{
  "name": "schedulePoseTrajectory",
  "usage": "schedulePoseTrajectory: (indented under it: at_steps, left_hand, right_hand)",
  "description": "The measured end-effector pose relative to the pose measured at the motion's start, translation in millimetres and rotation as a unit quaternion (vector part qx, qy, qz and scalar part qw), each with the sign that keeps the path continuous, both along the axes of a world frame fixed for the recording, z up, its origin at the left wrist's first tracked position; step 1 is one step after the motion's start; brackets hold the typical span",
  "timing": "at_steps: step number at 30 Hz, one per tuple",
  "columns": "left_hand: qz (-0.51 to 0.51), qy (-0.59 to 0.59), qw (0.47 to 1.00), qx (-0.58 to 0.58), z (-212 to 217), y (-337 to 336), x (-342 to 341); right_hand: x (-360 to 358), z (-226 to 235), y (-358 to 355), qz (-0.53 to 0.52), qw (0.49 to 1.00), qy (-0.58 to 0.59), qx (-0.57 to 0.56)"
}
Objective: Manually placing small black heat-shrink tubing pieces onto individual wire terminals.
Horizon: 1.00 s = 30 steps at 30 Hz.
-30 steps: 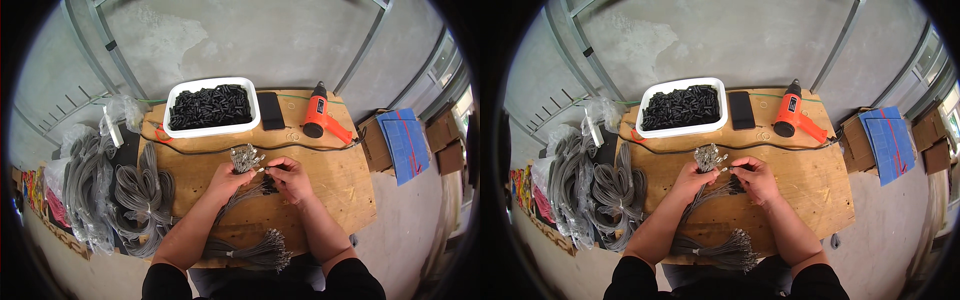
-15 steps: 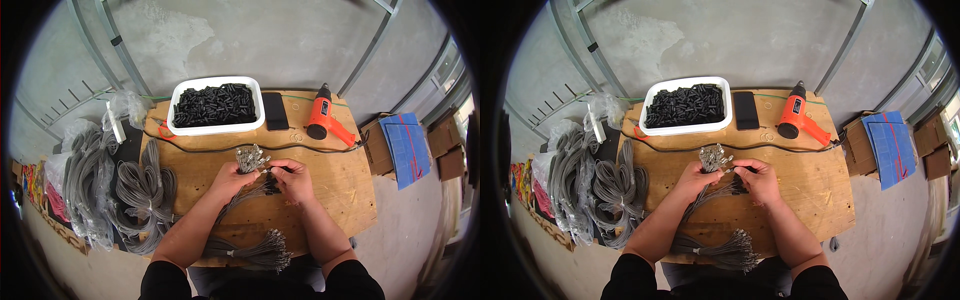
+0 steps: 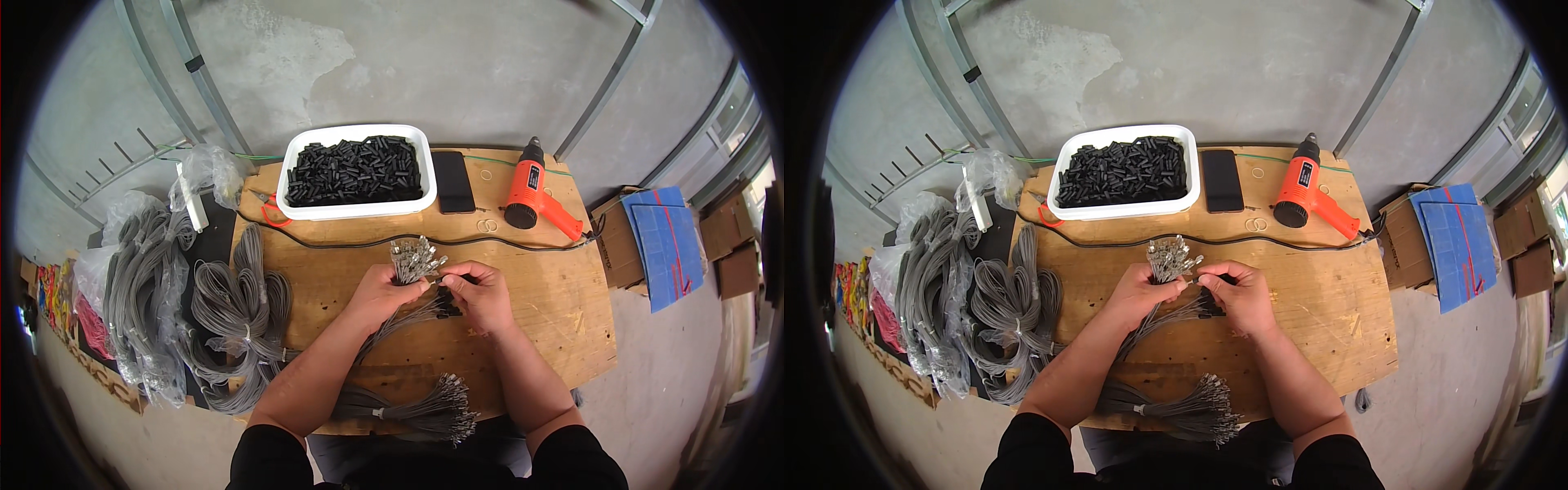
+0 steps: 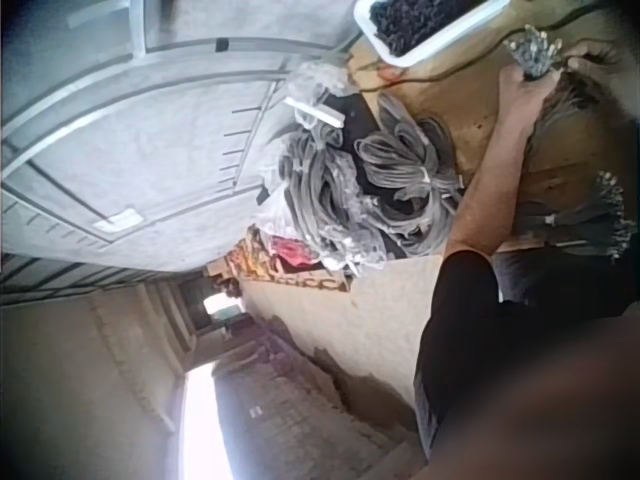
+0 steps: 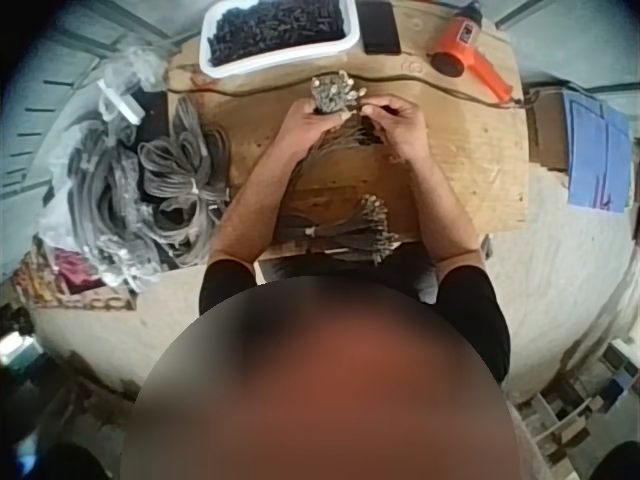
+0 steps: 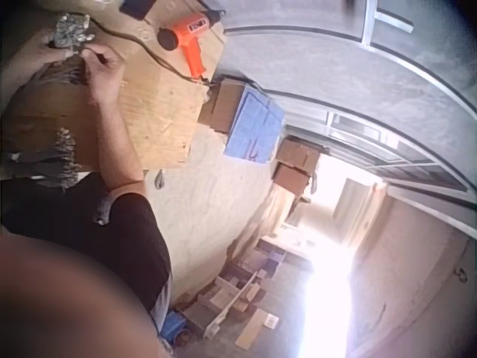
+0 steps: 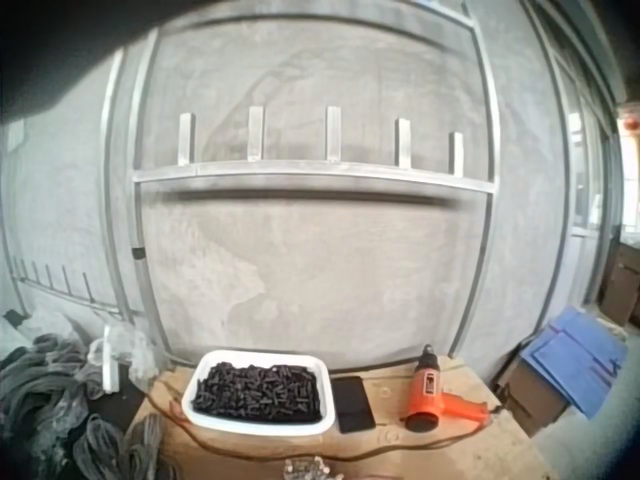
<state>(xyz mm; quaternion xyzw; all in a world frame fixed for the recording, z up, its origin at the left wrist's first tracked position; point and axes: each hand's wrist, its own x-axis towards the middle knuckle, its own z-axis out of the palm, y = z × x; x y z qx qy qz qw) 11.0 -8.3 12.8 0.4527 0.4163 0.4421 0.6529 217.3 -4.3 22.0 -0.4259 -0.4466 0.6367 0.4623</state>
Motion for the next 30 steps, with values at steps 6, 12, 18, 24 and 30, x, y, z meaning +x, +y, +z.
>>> schedulePoseTrajectory:
  at_steps: [6, 12, 18, 24, 30]
  left_hand:
    - [-0.001, 0.001, 0.999, -0.034, 0, 1, -2]
    - [0.009, 0.019, 0.999, -0.027, -1, 1, -1]
    - [0.004, 0.021, 1.000, -0.023, 1, 0, 1]
    - [0.001, 0.025, 1.000, -0.016, -1, 0, 0]
    - [-0.001, 0.008, 1.000, -0.017, 1, -1, 1]
  right_hand:
    - [4, 4, 2, -0.025, 0.999, 0.014, -0.025]
    - [10, 10, 7, 0.029, 0.978, 0.165, -0.123]
    - [16, -2, 11, 0.062, 0.967, 0.194, -0.153]
    - [13, -5, 10, 0.075, 0.965, 0.192, -0.161]
    - [12, -4, 9, 0.084, 0.970, 0.169, -0.153]
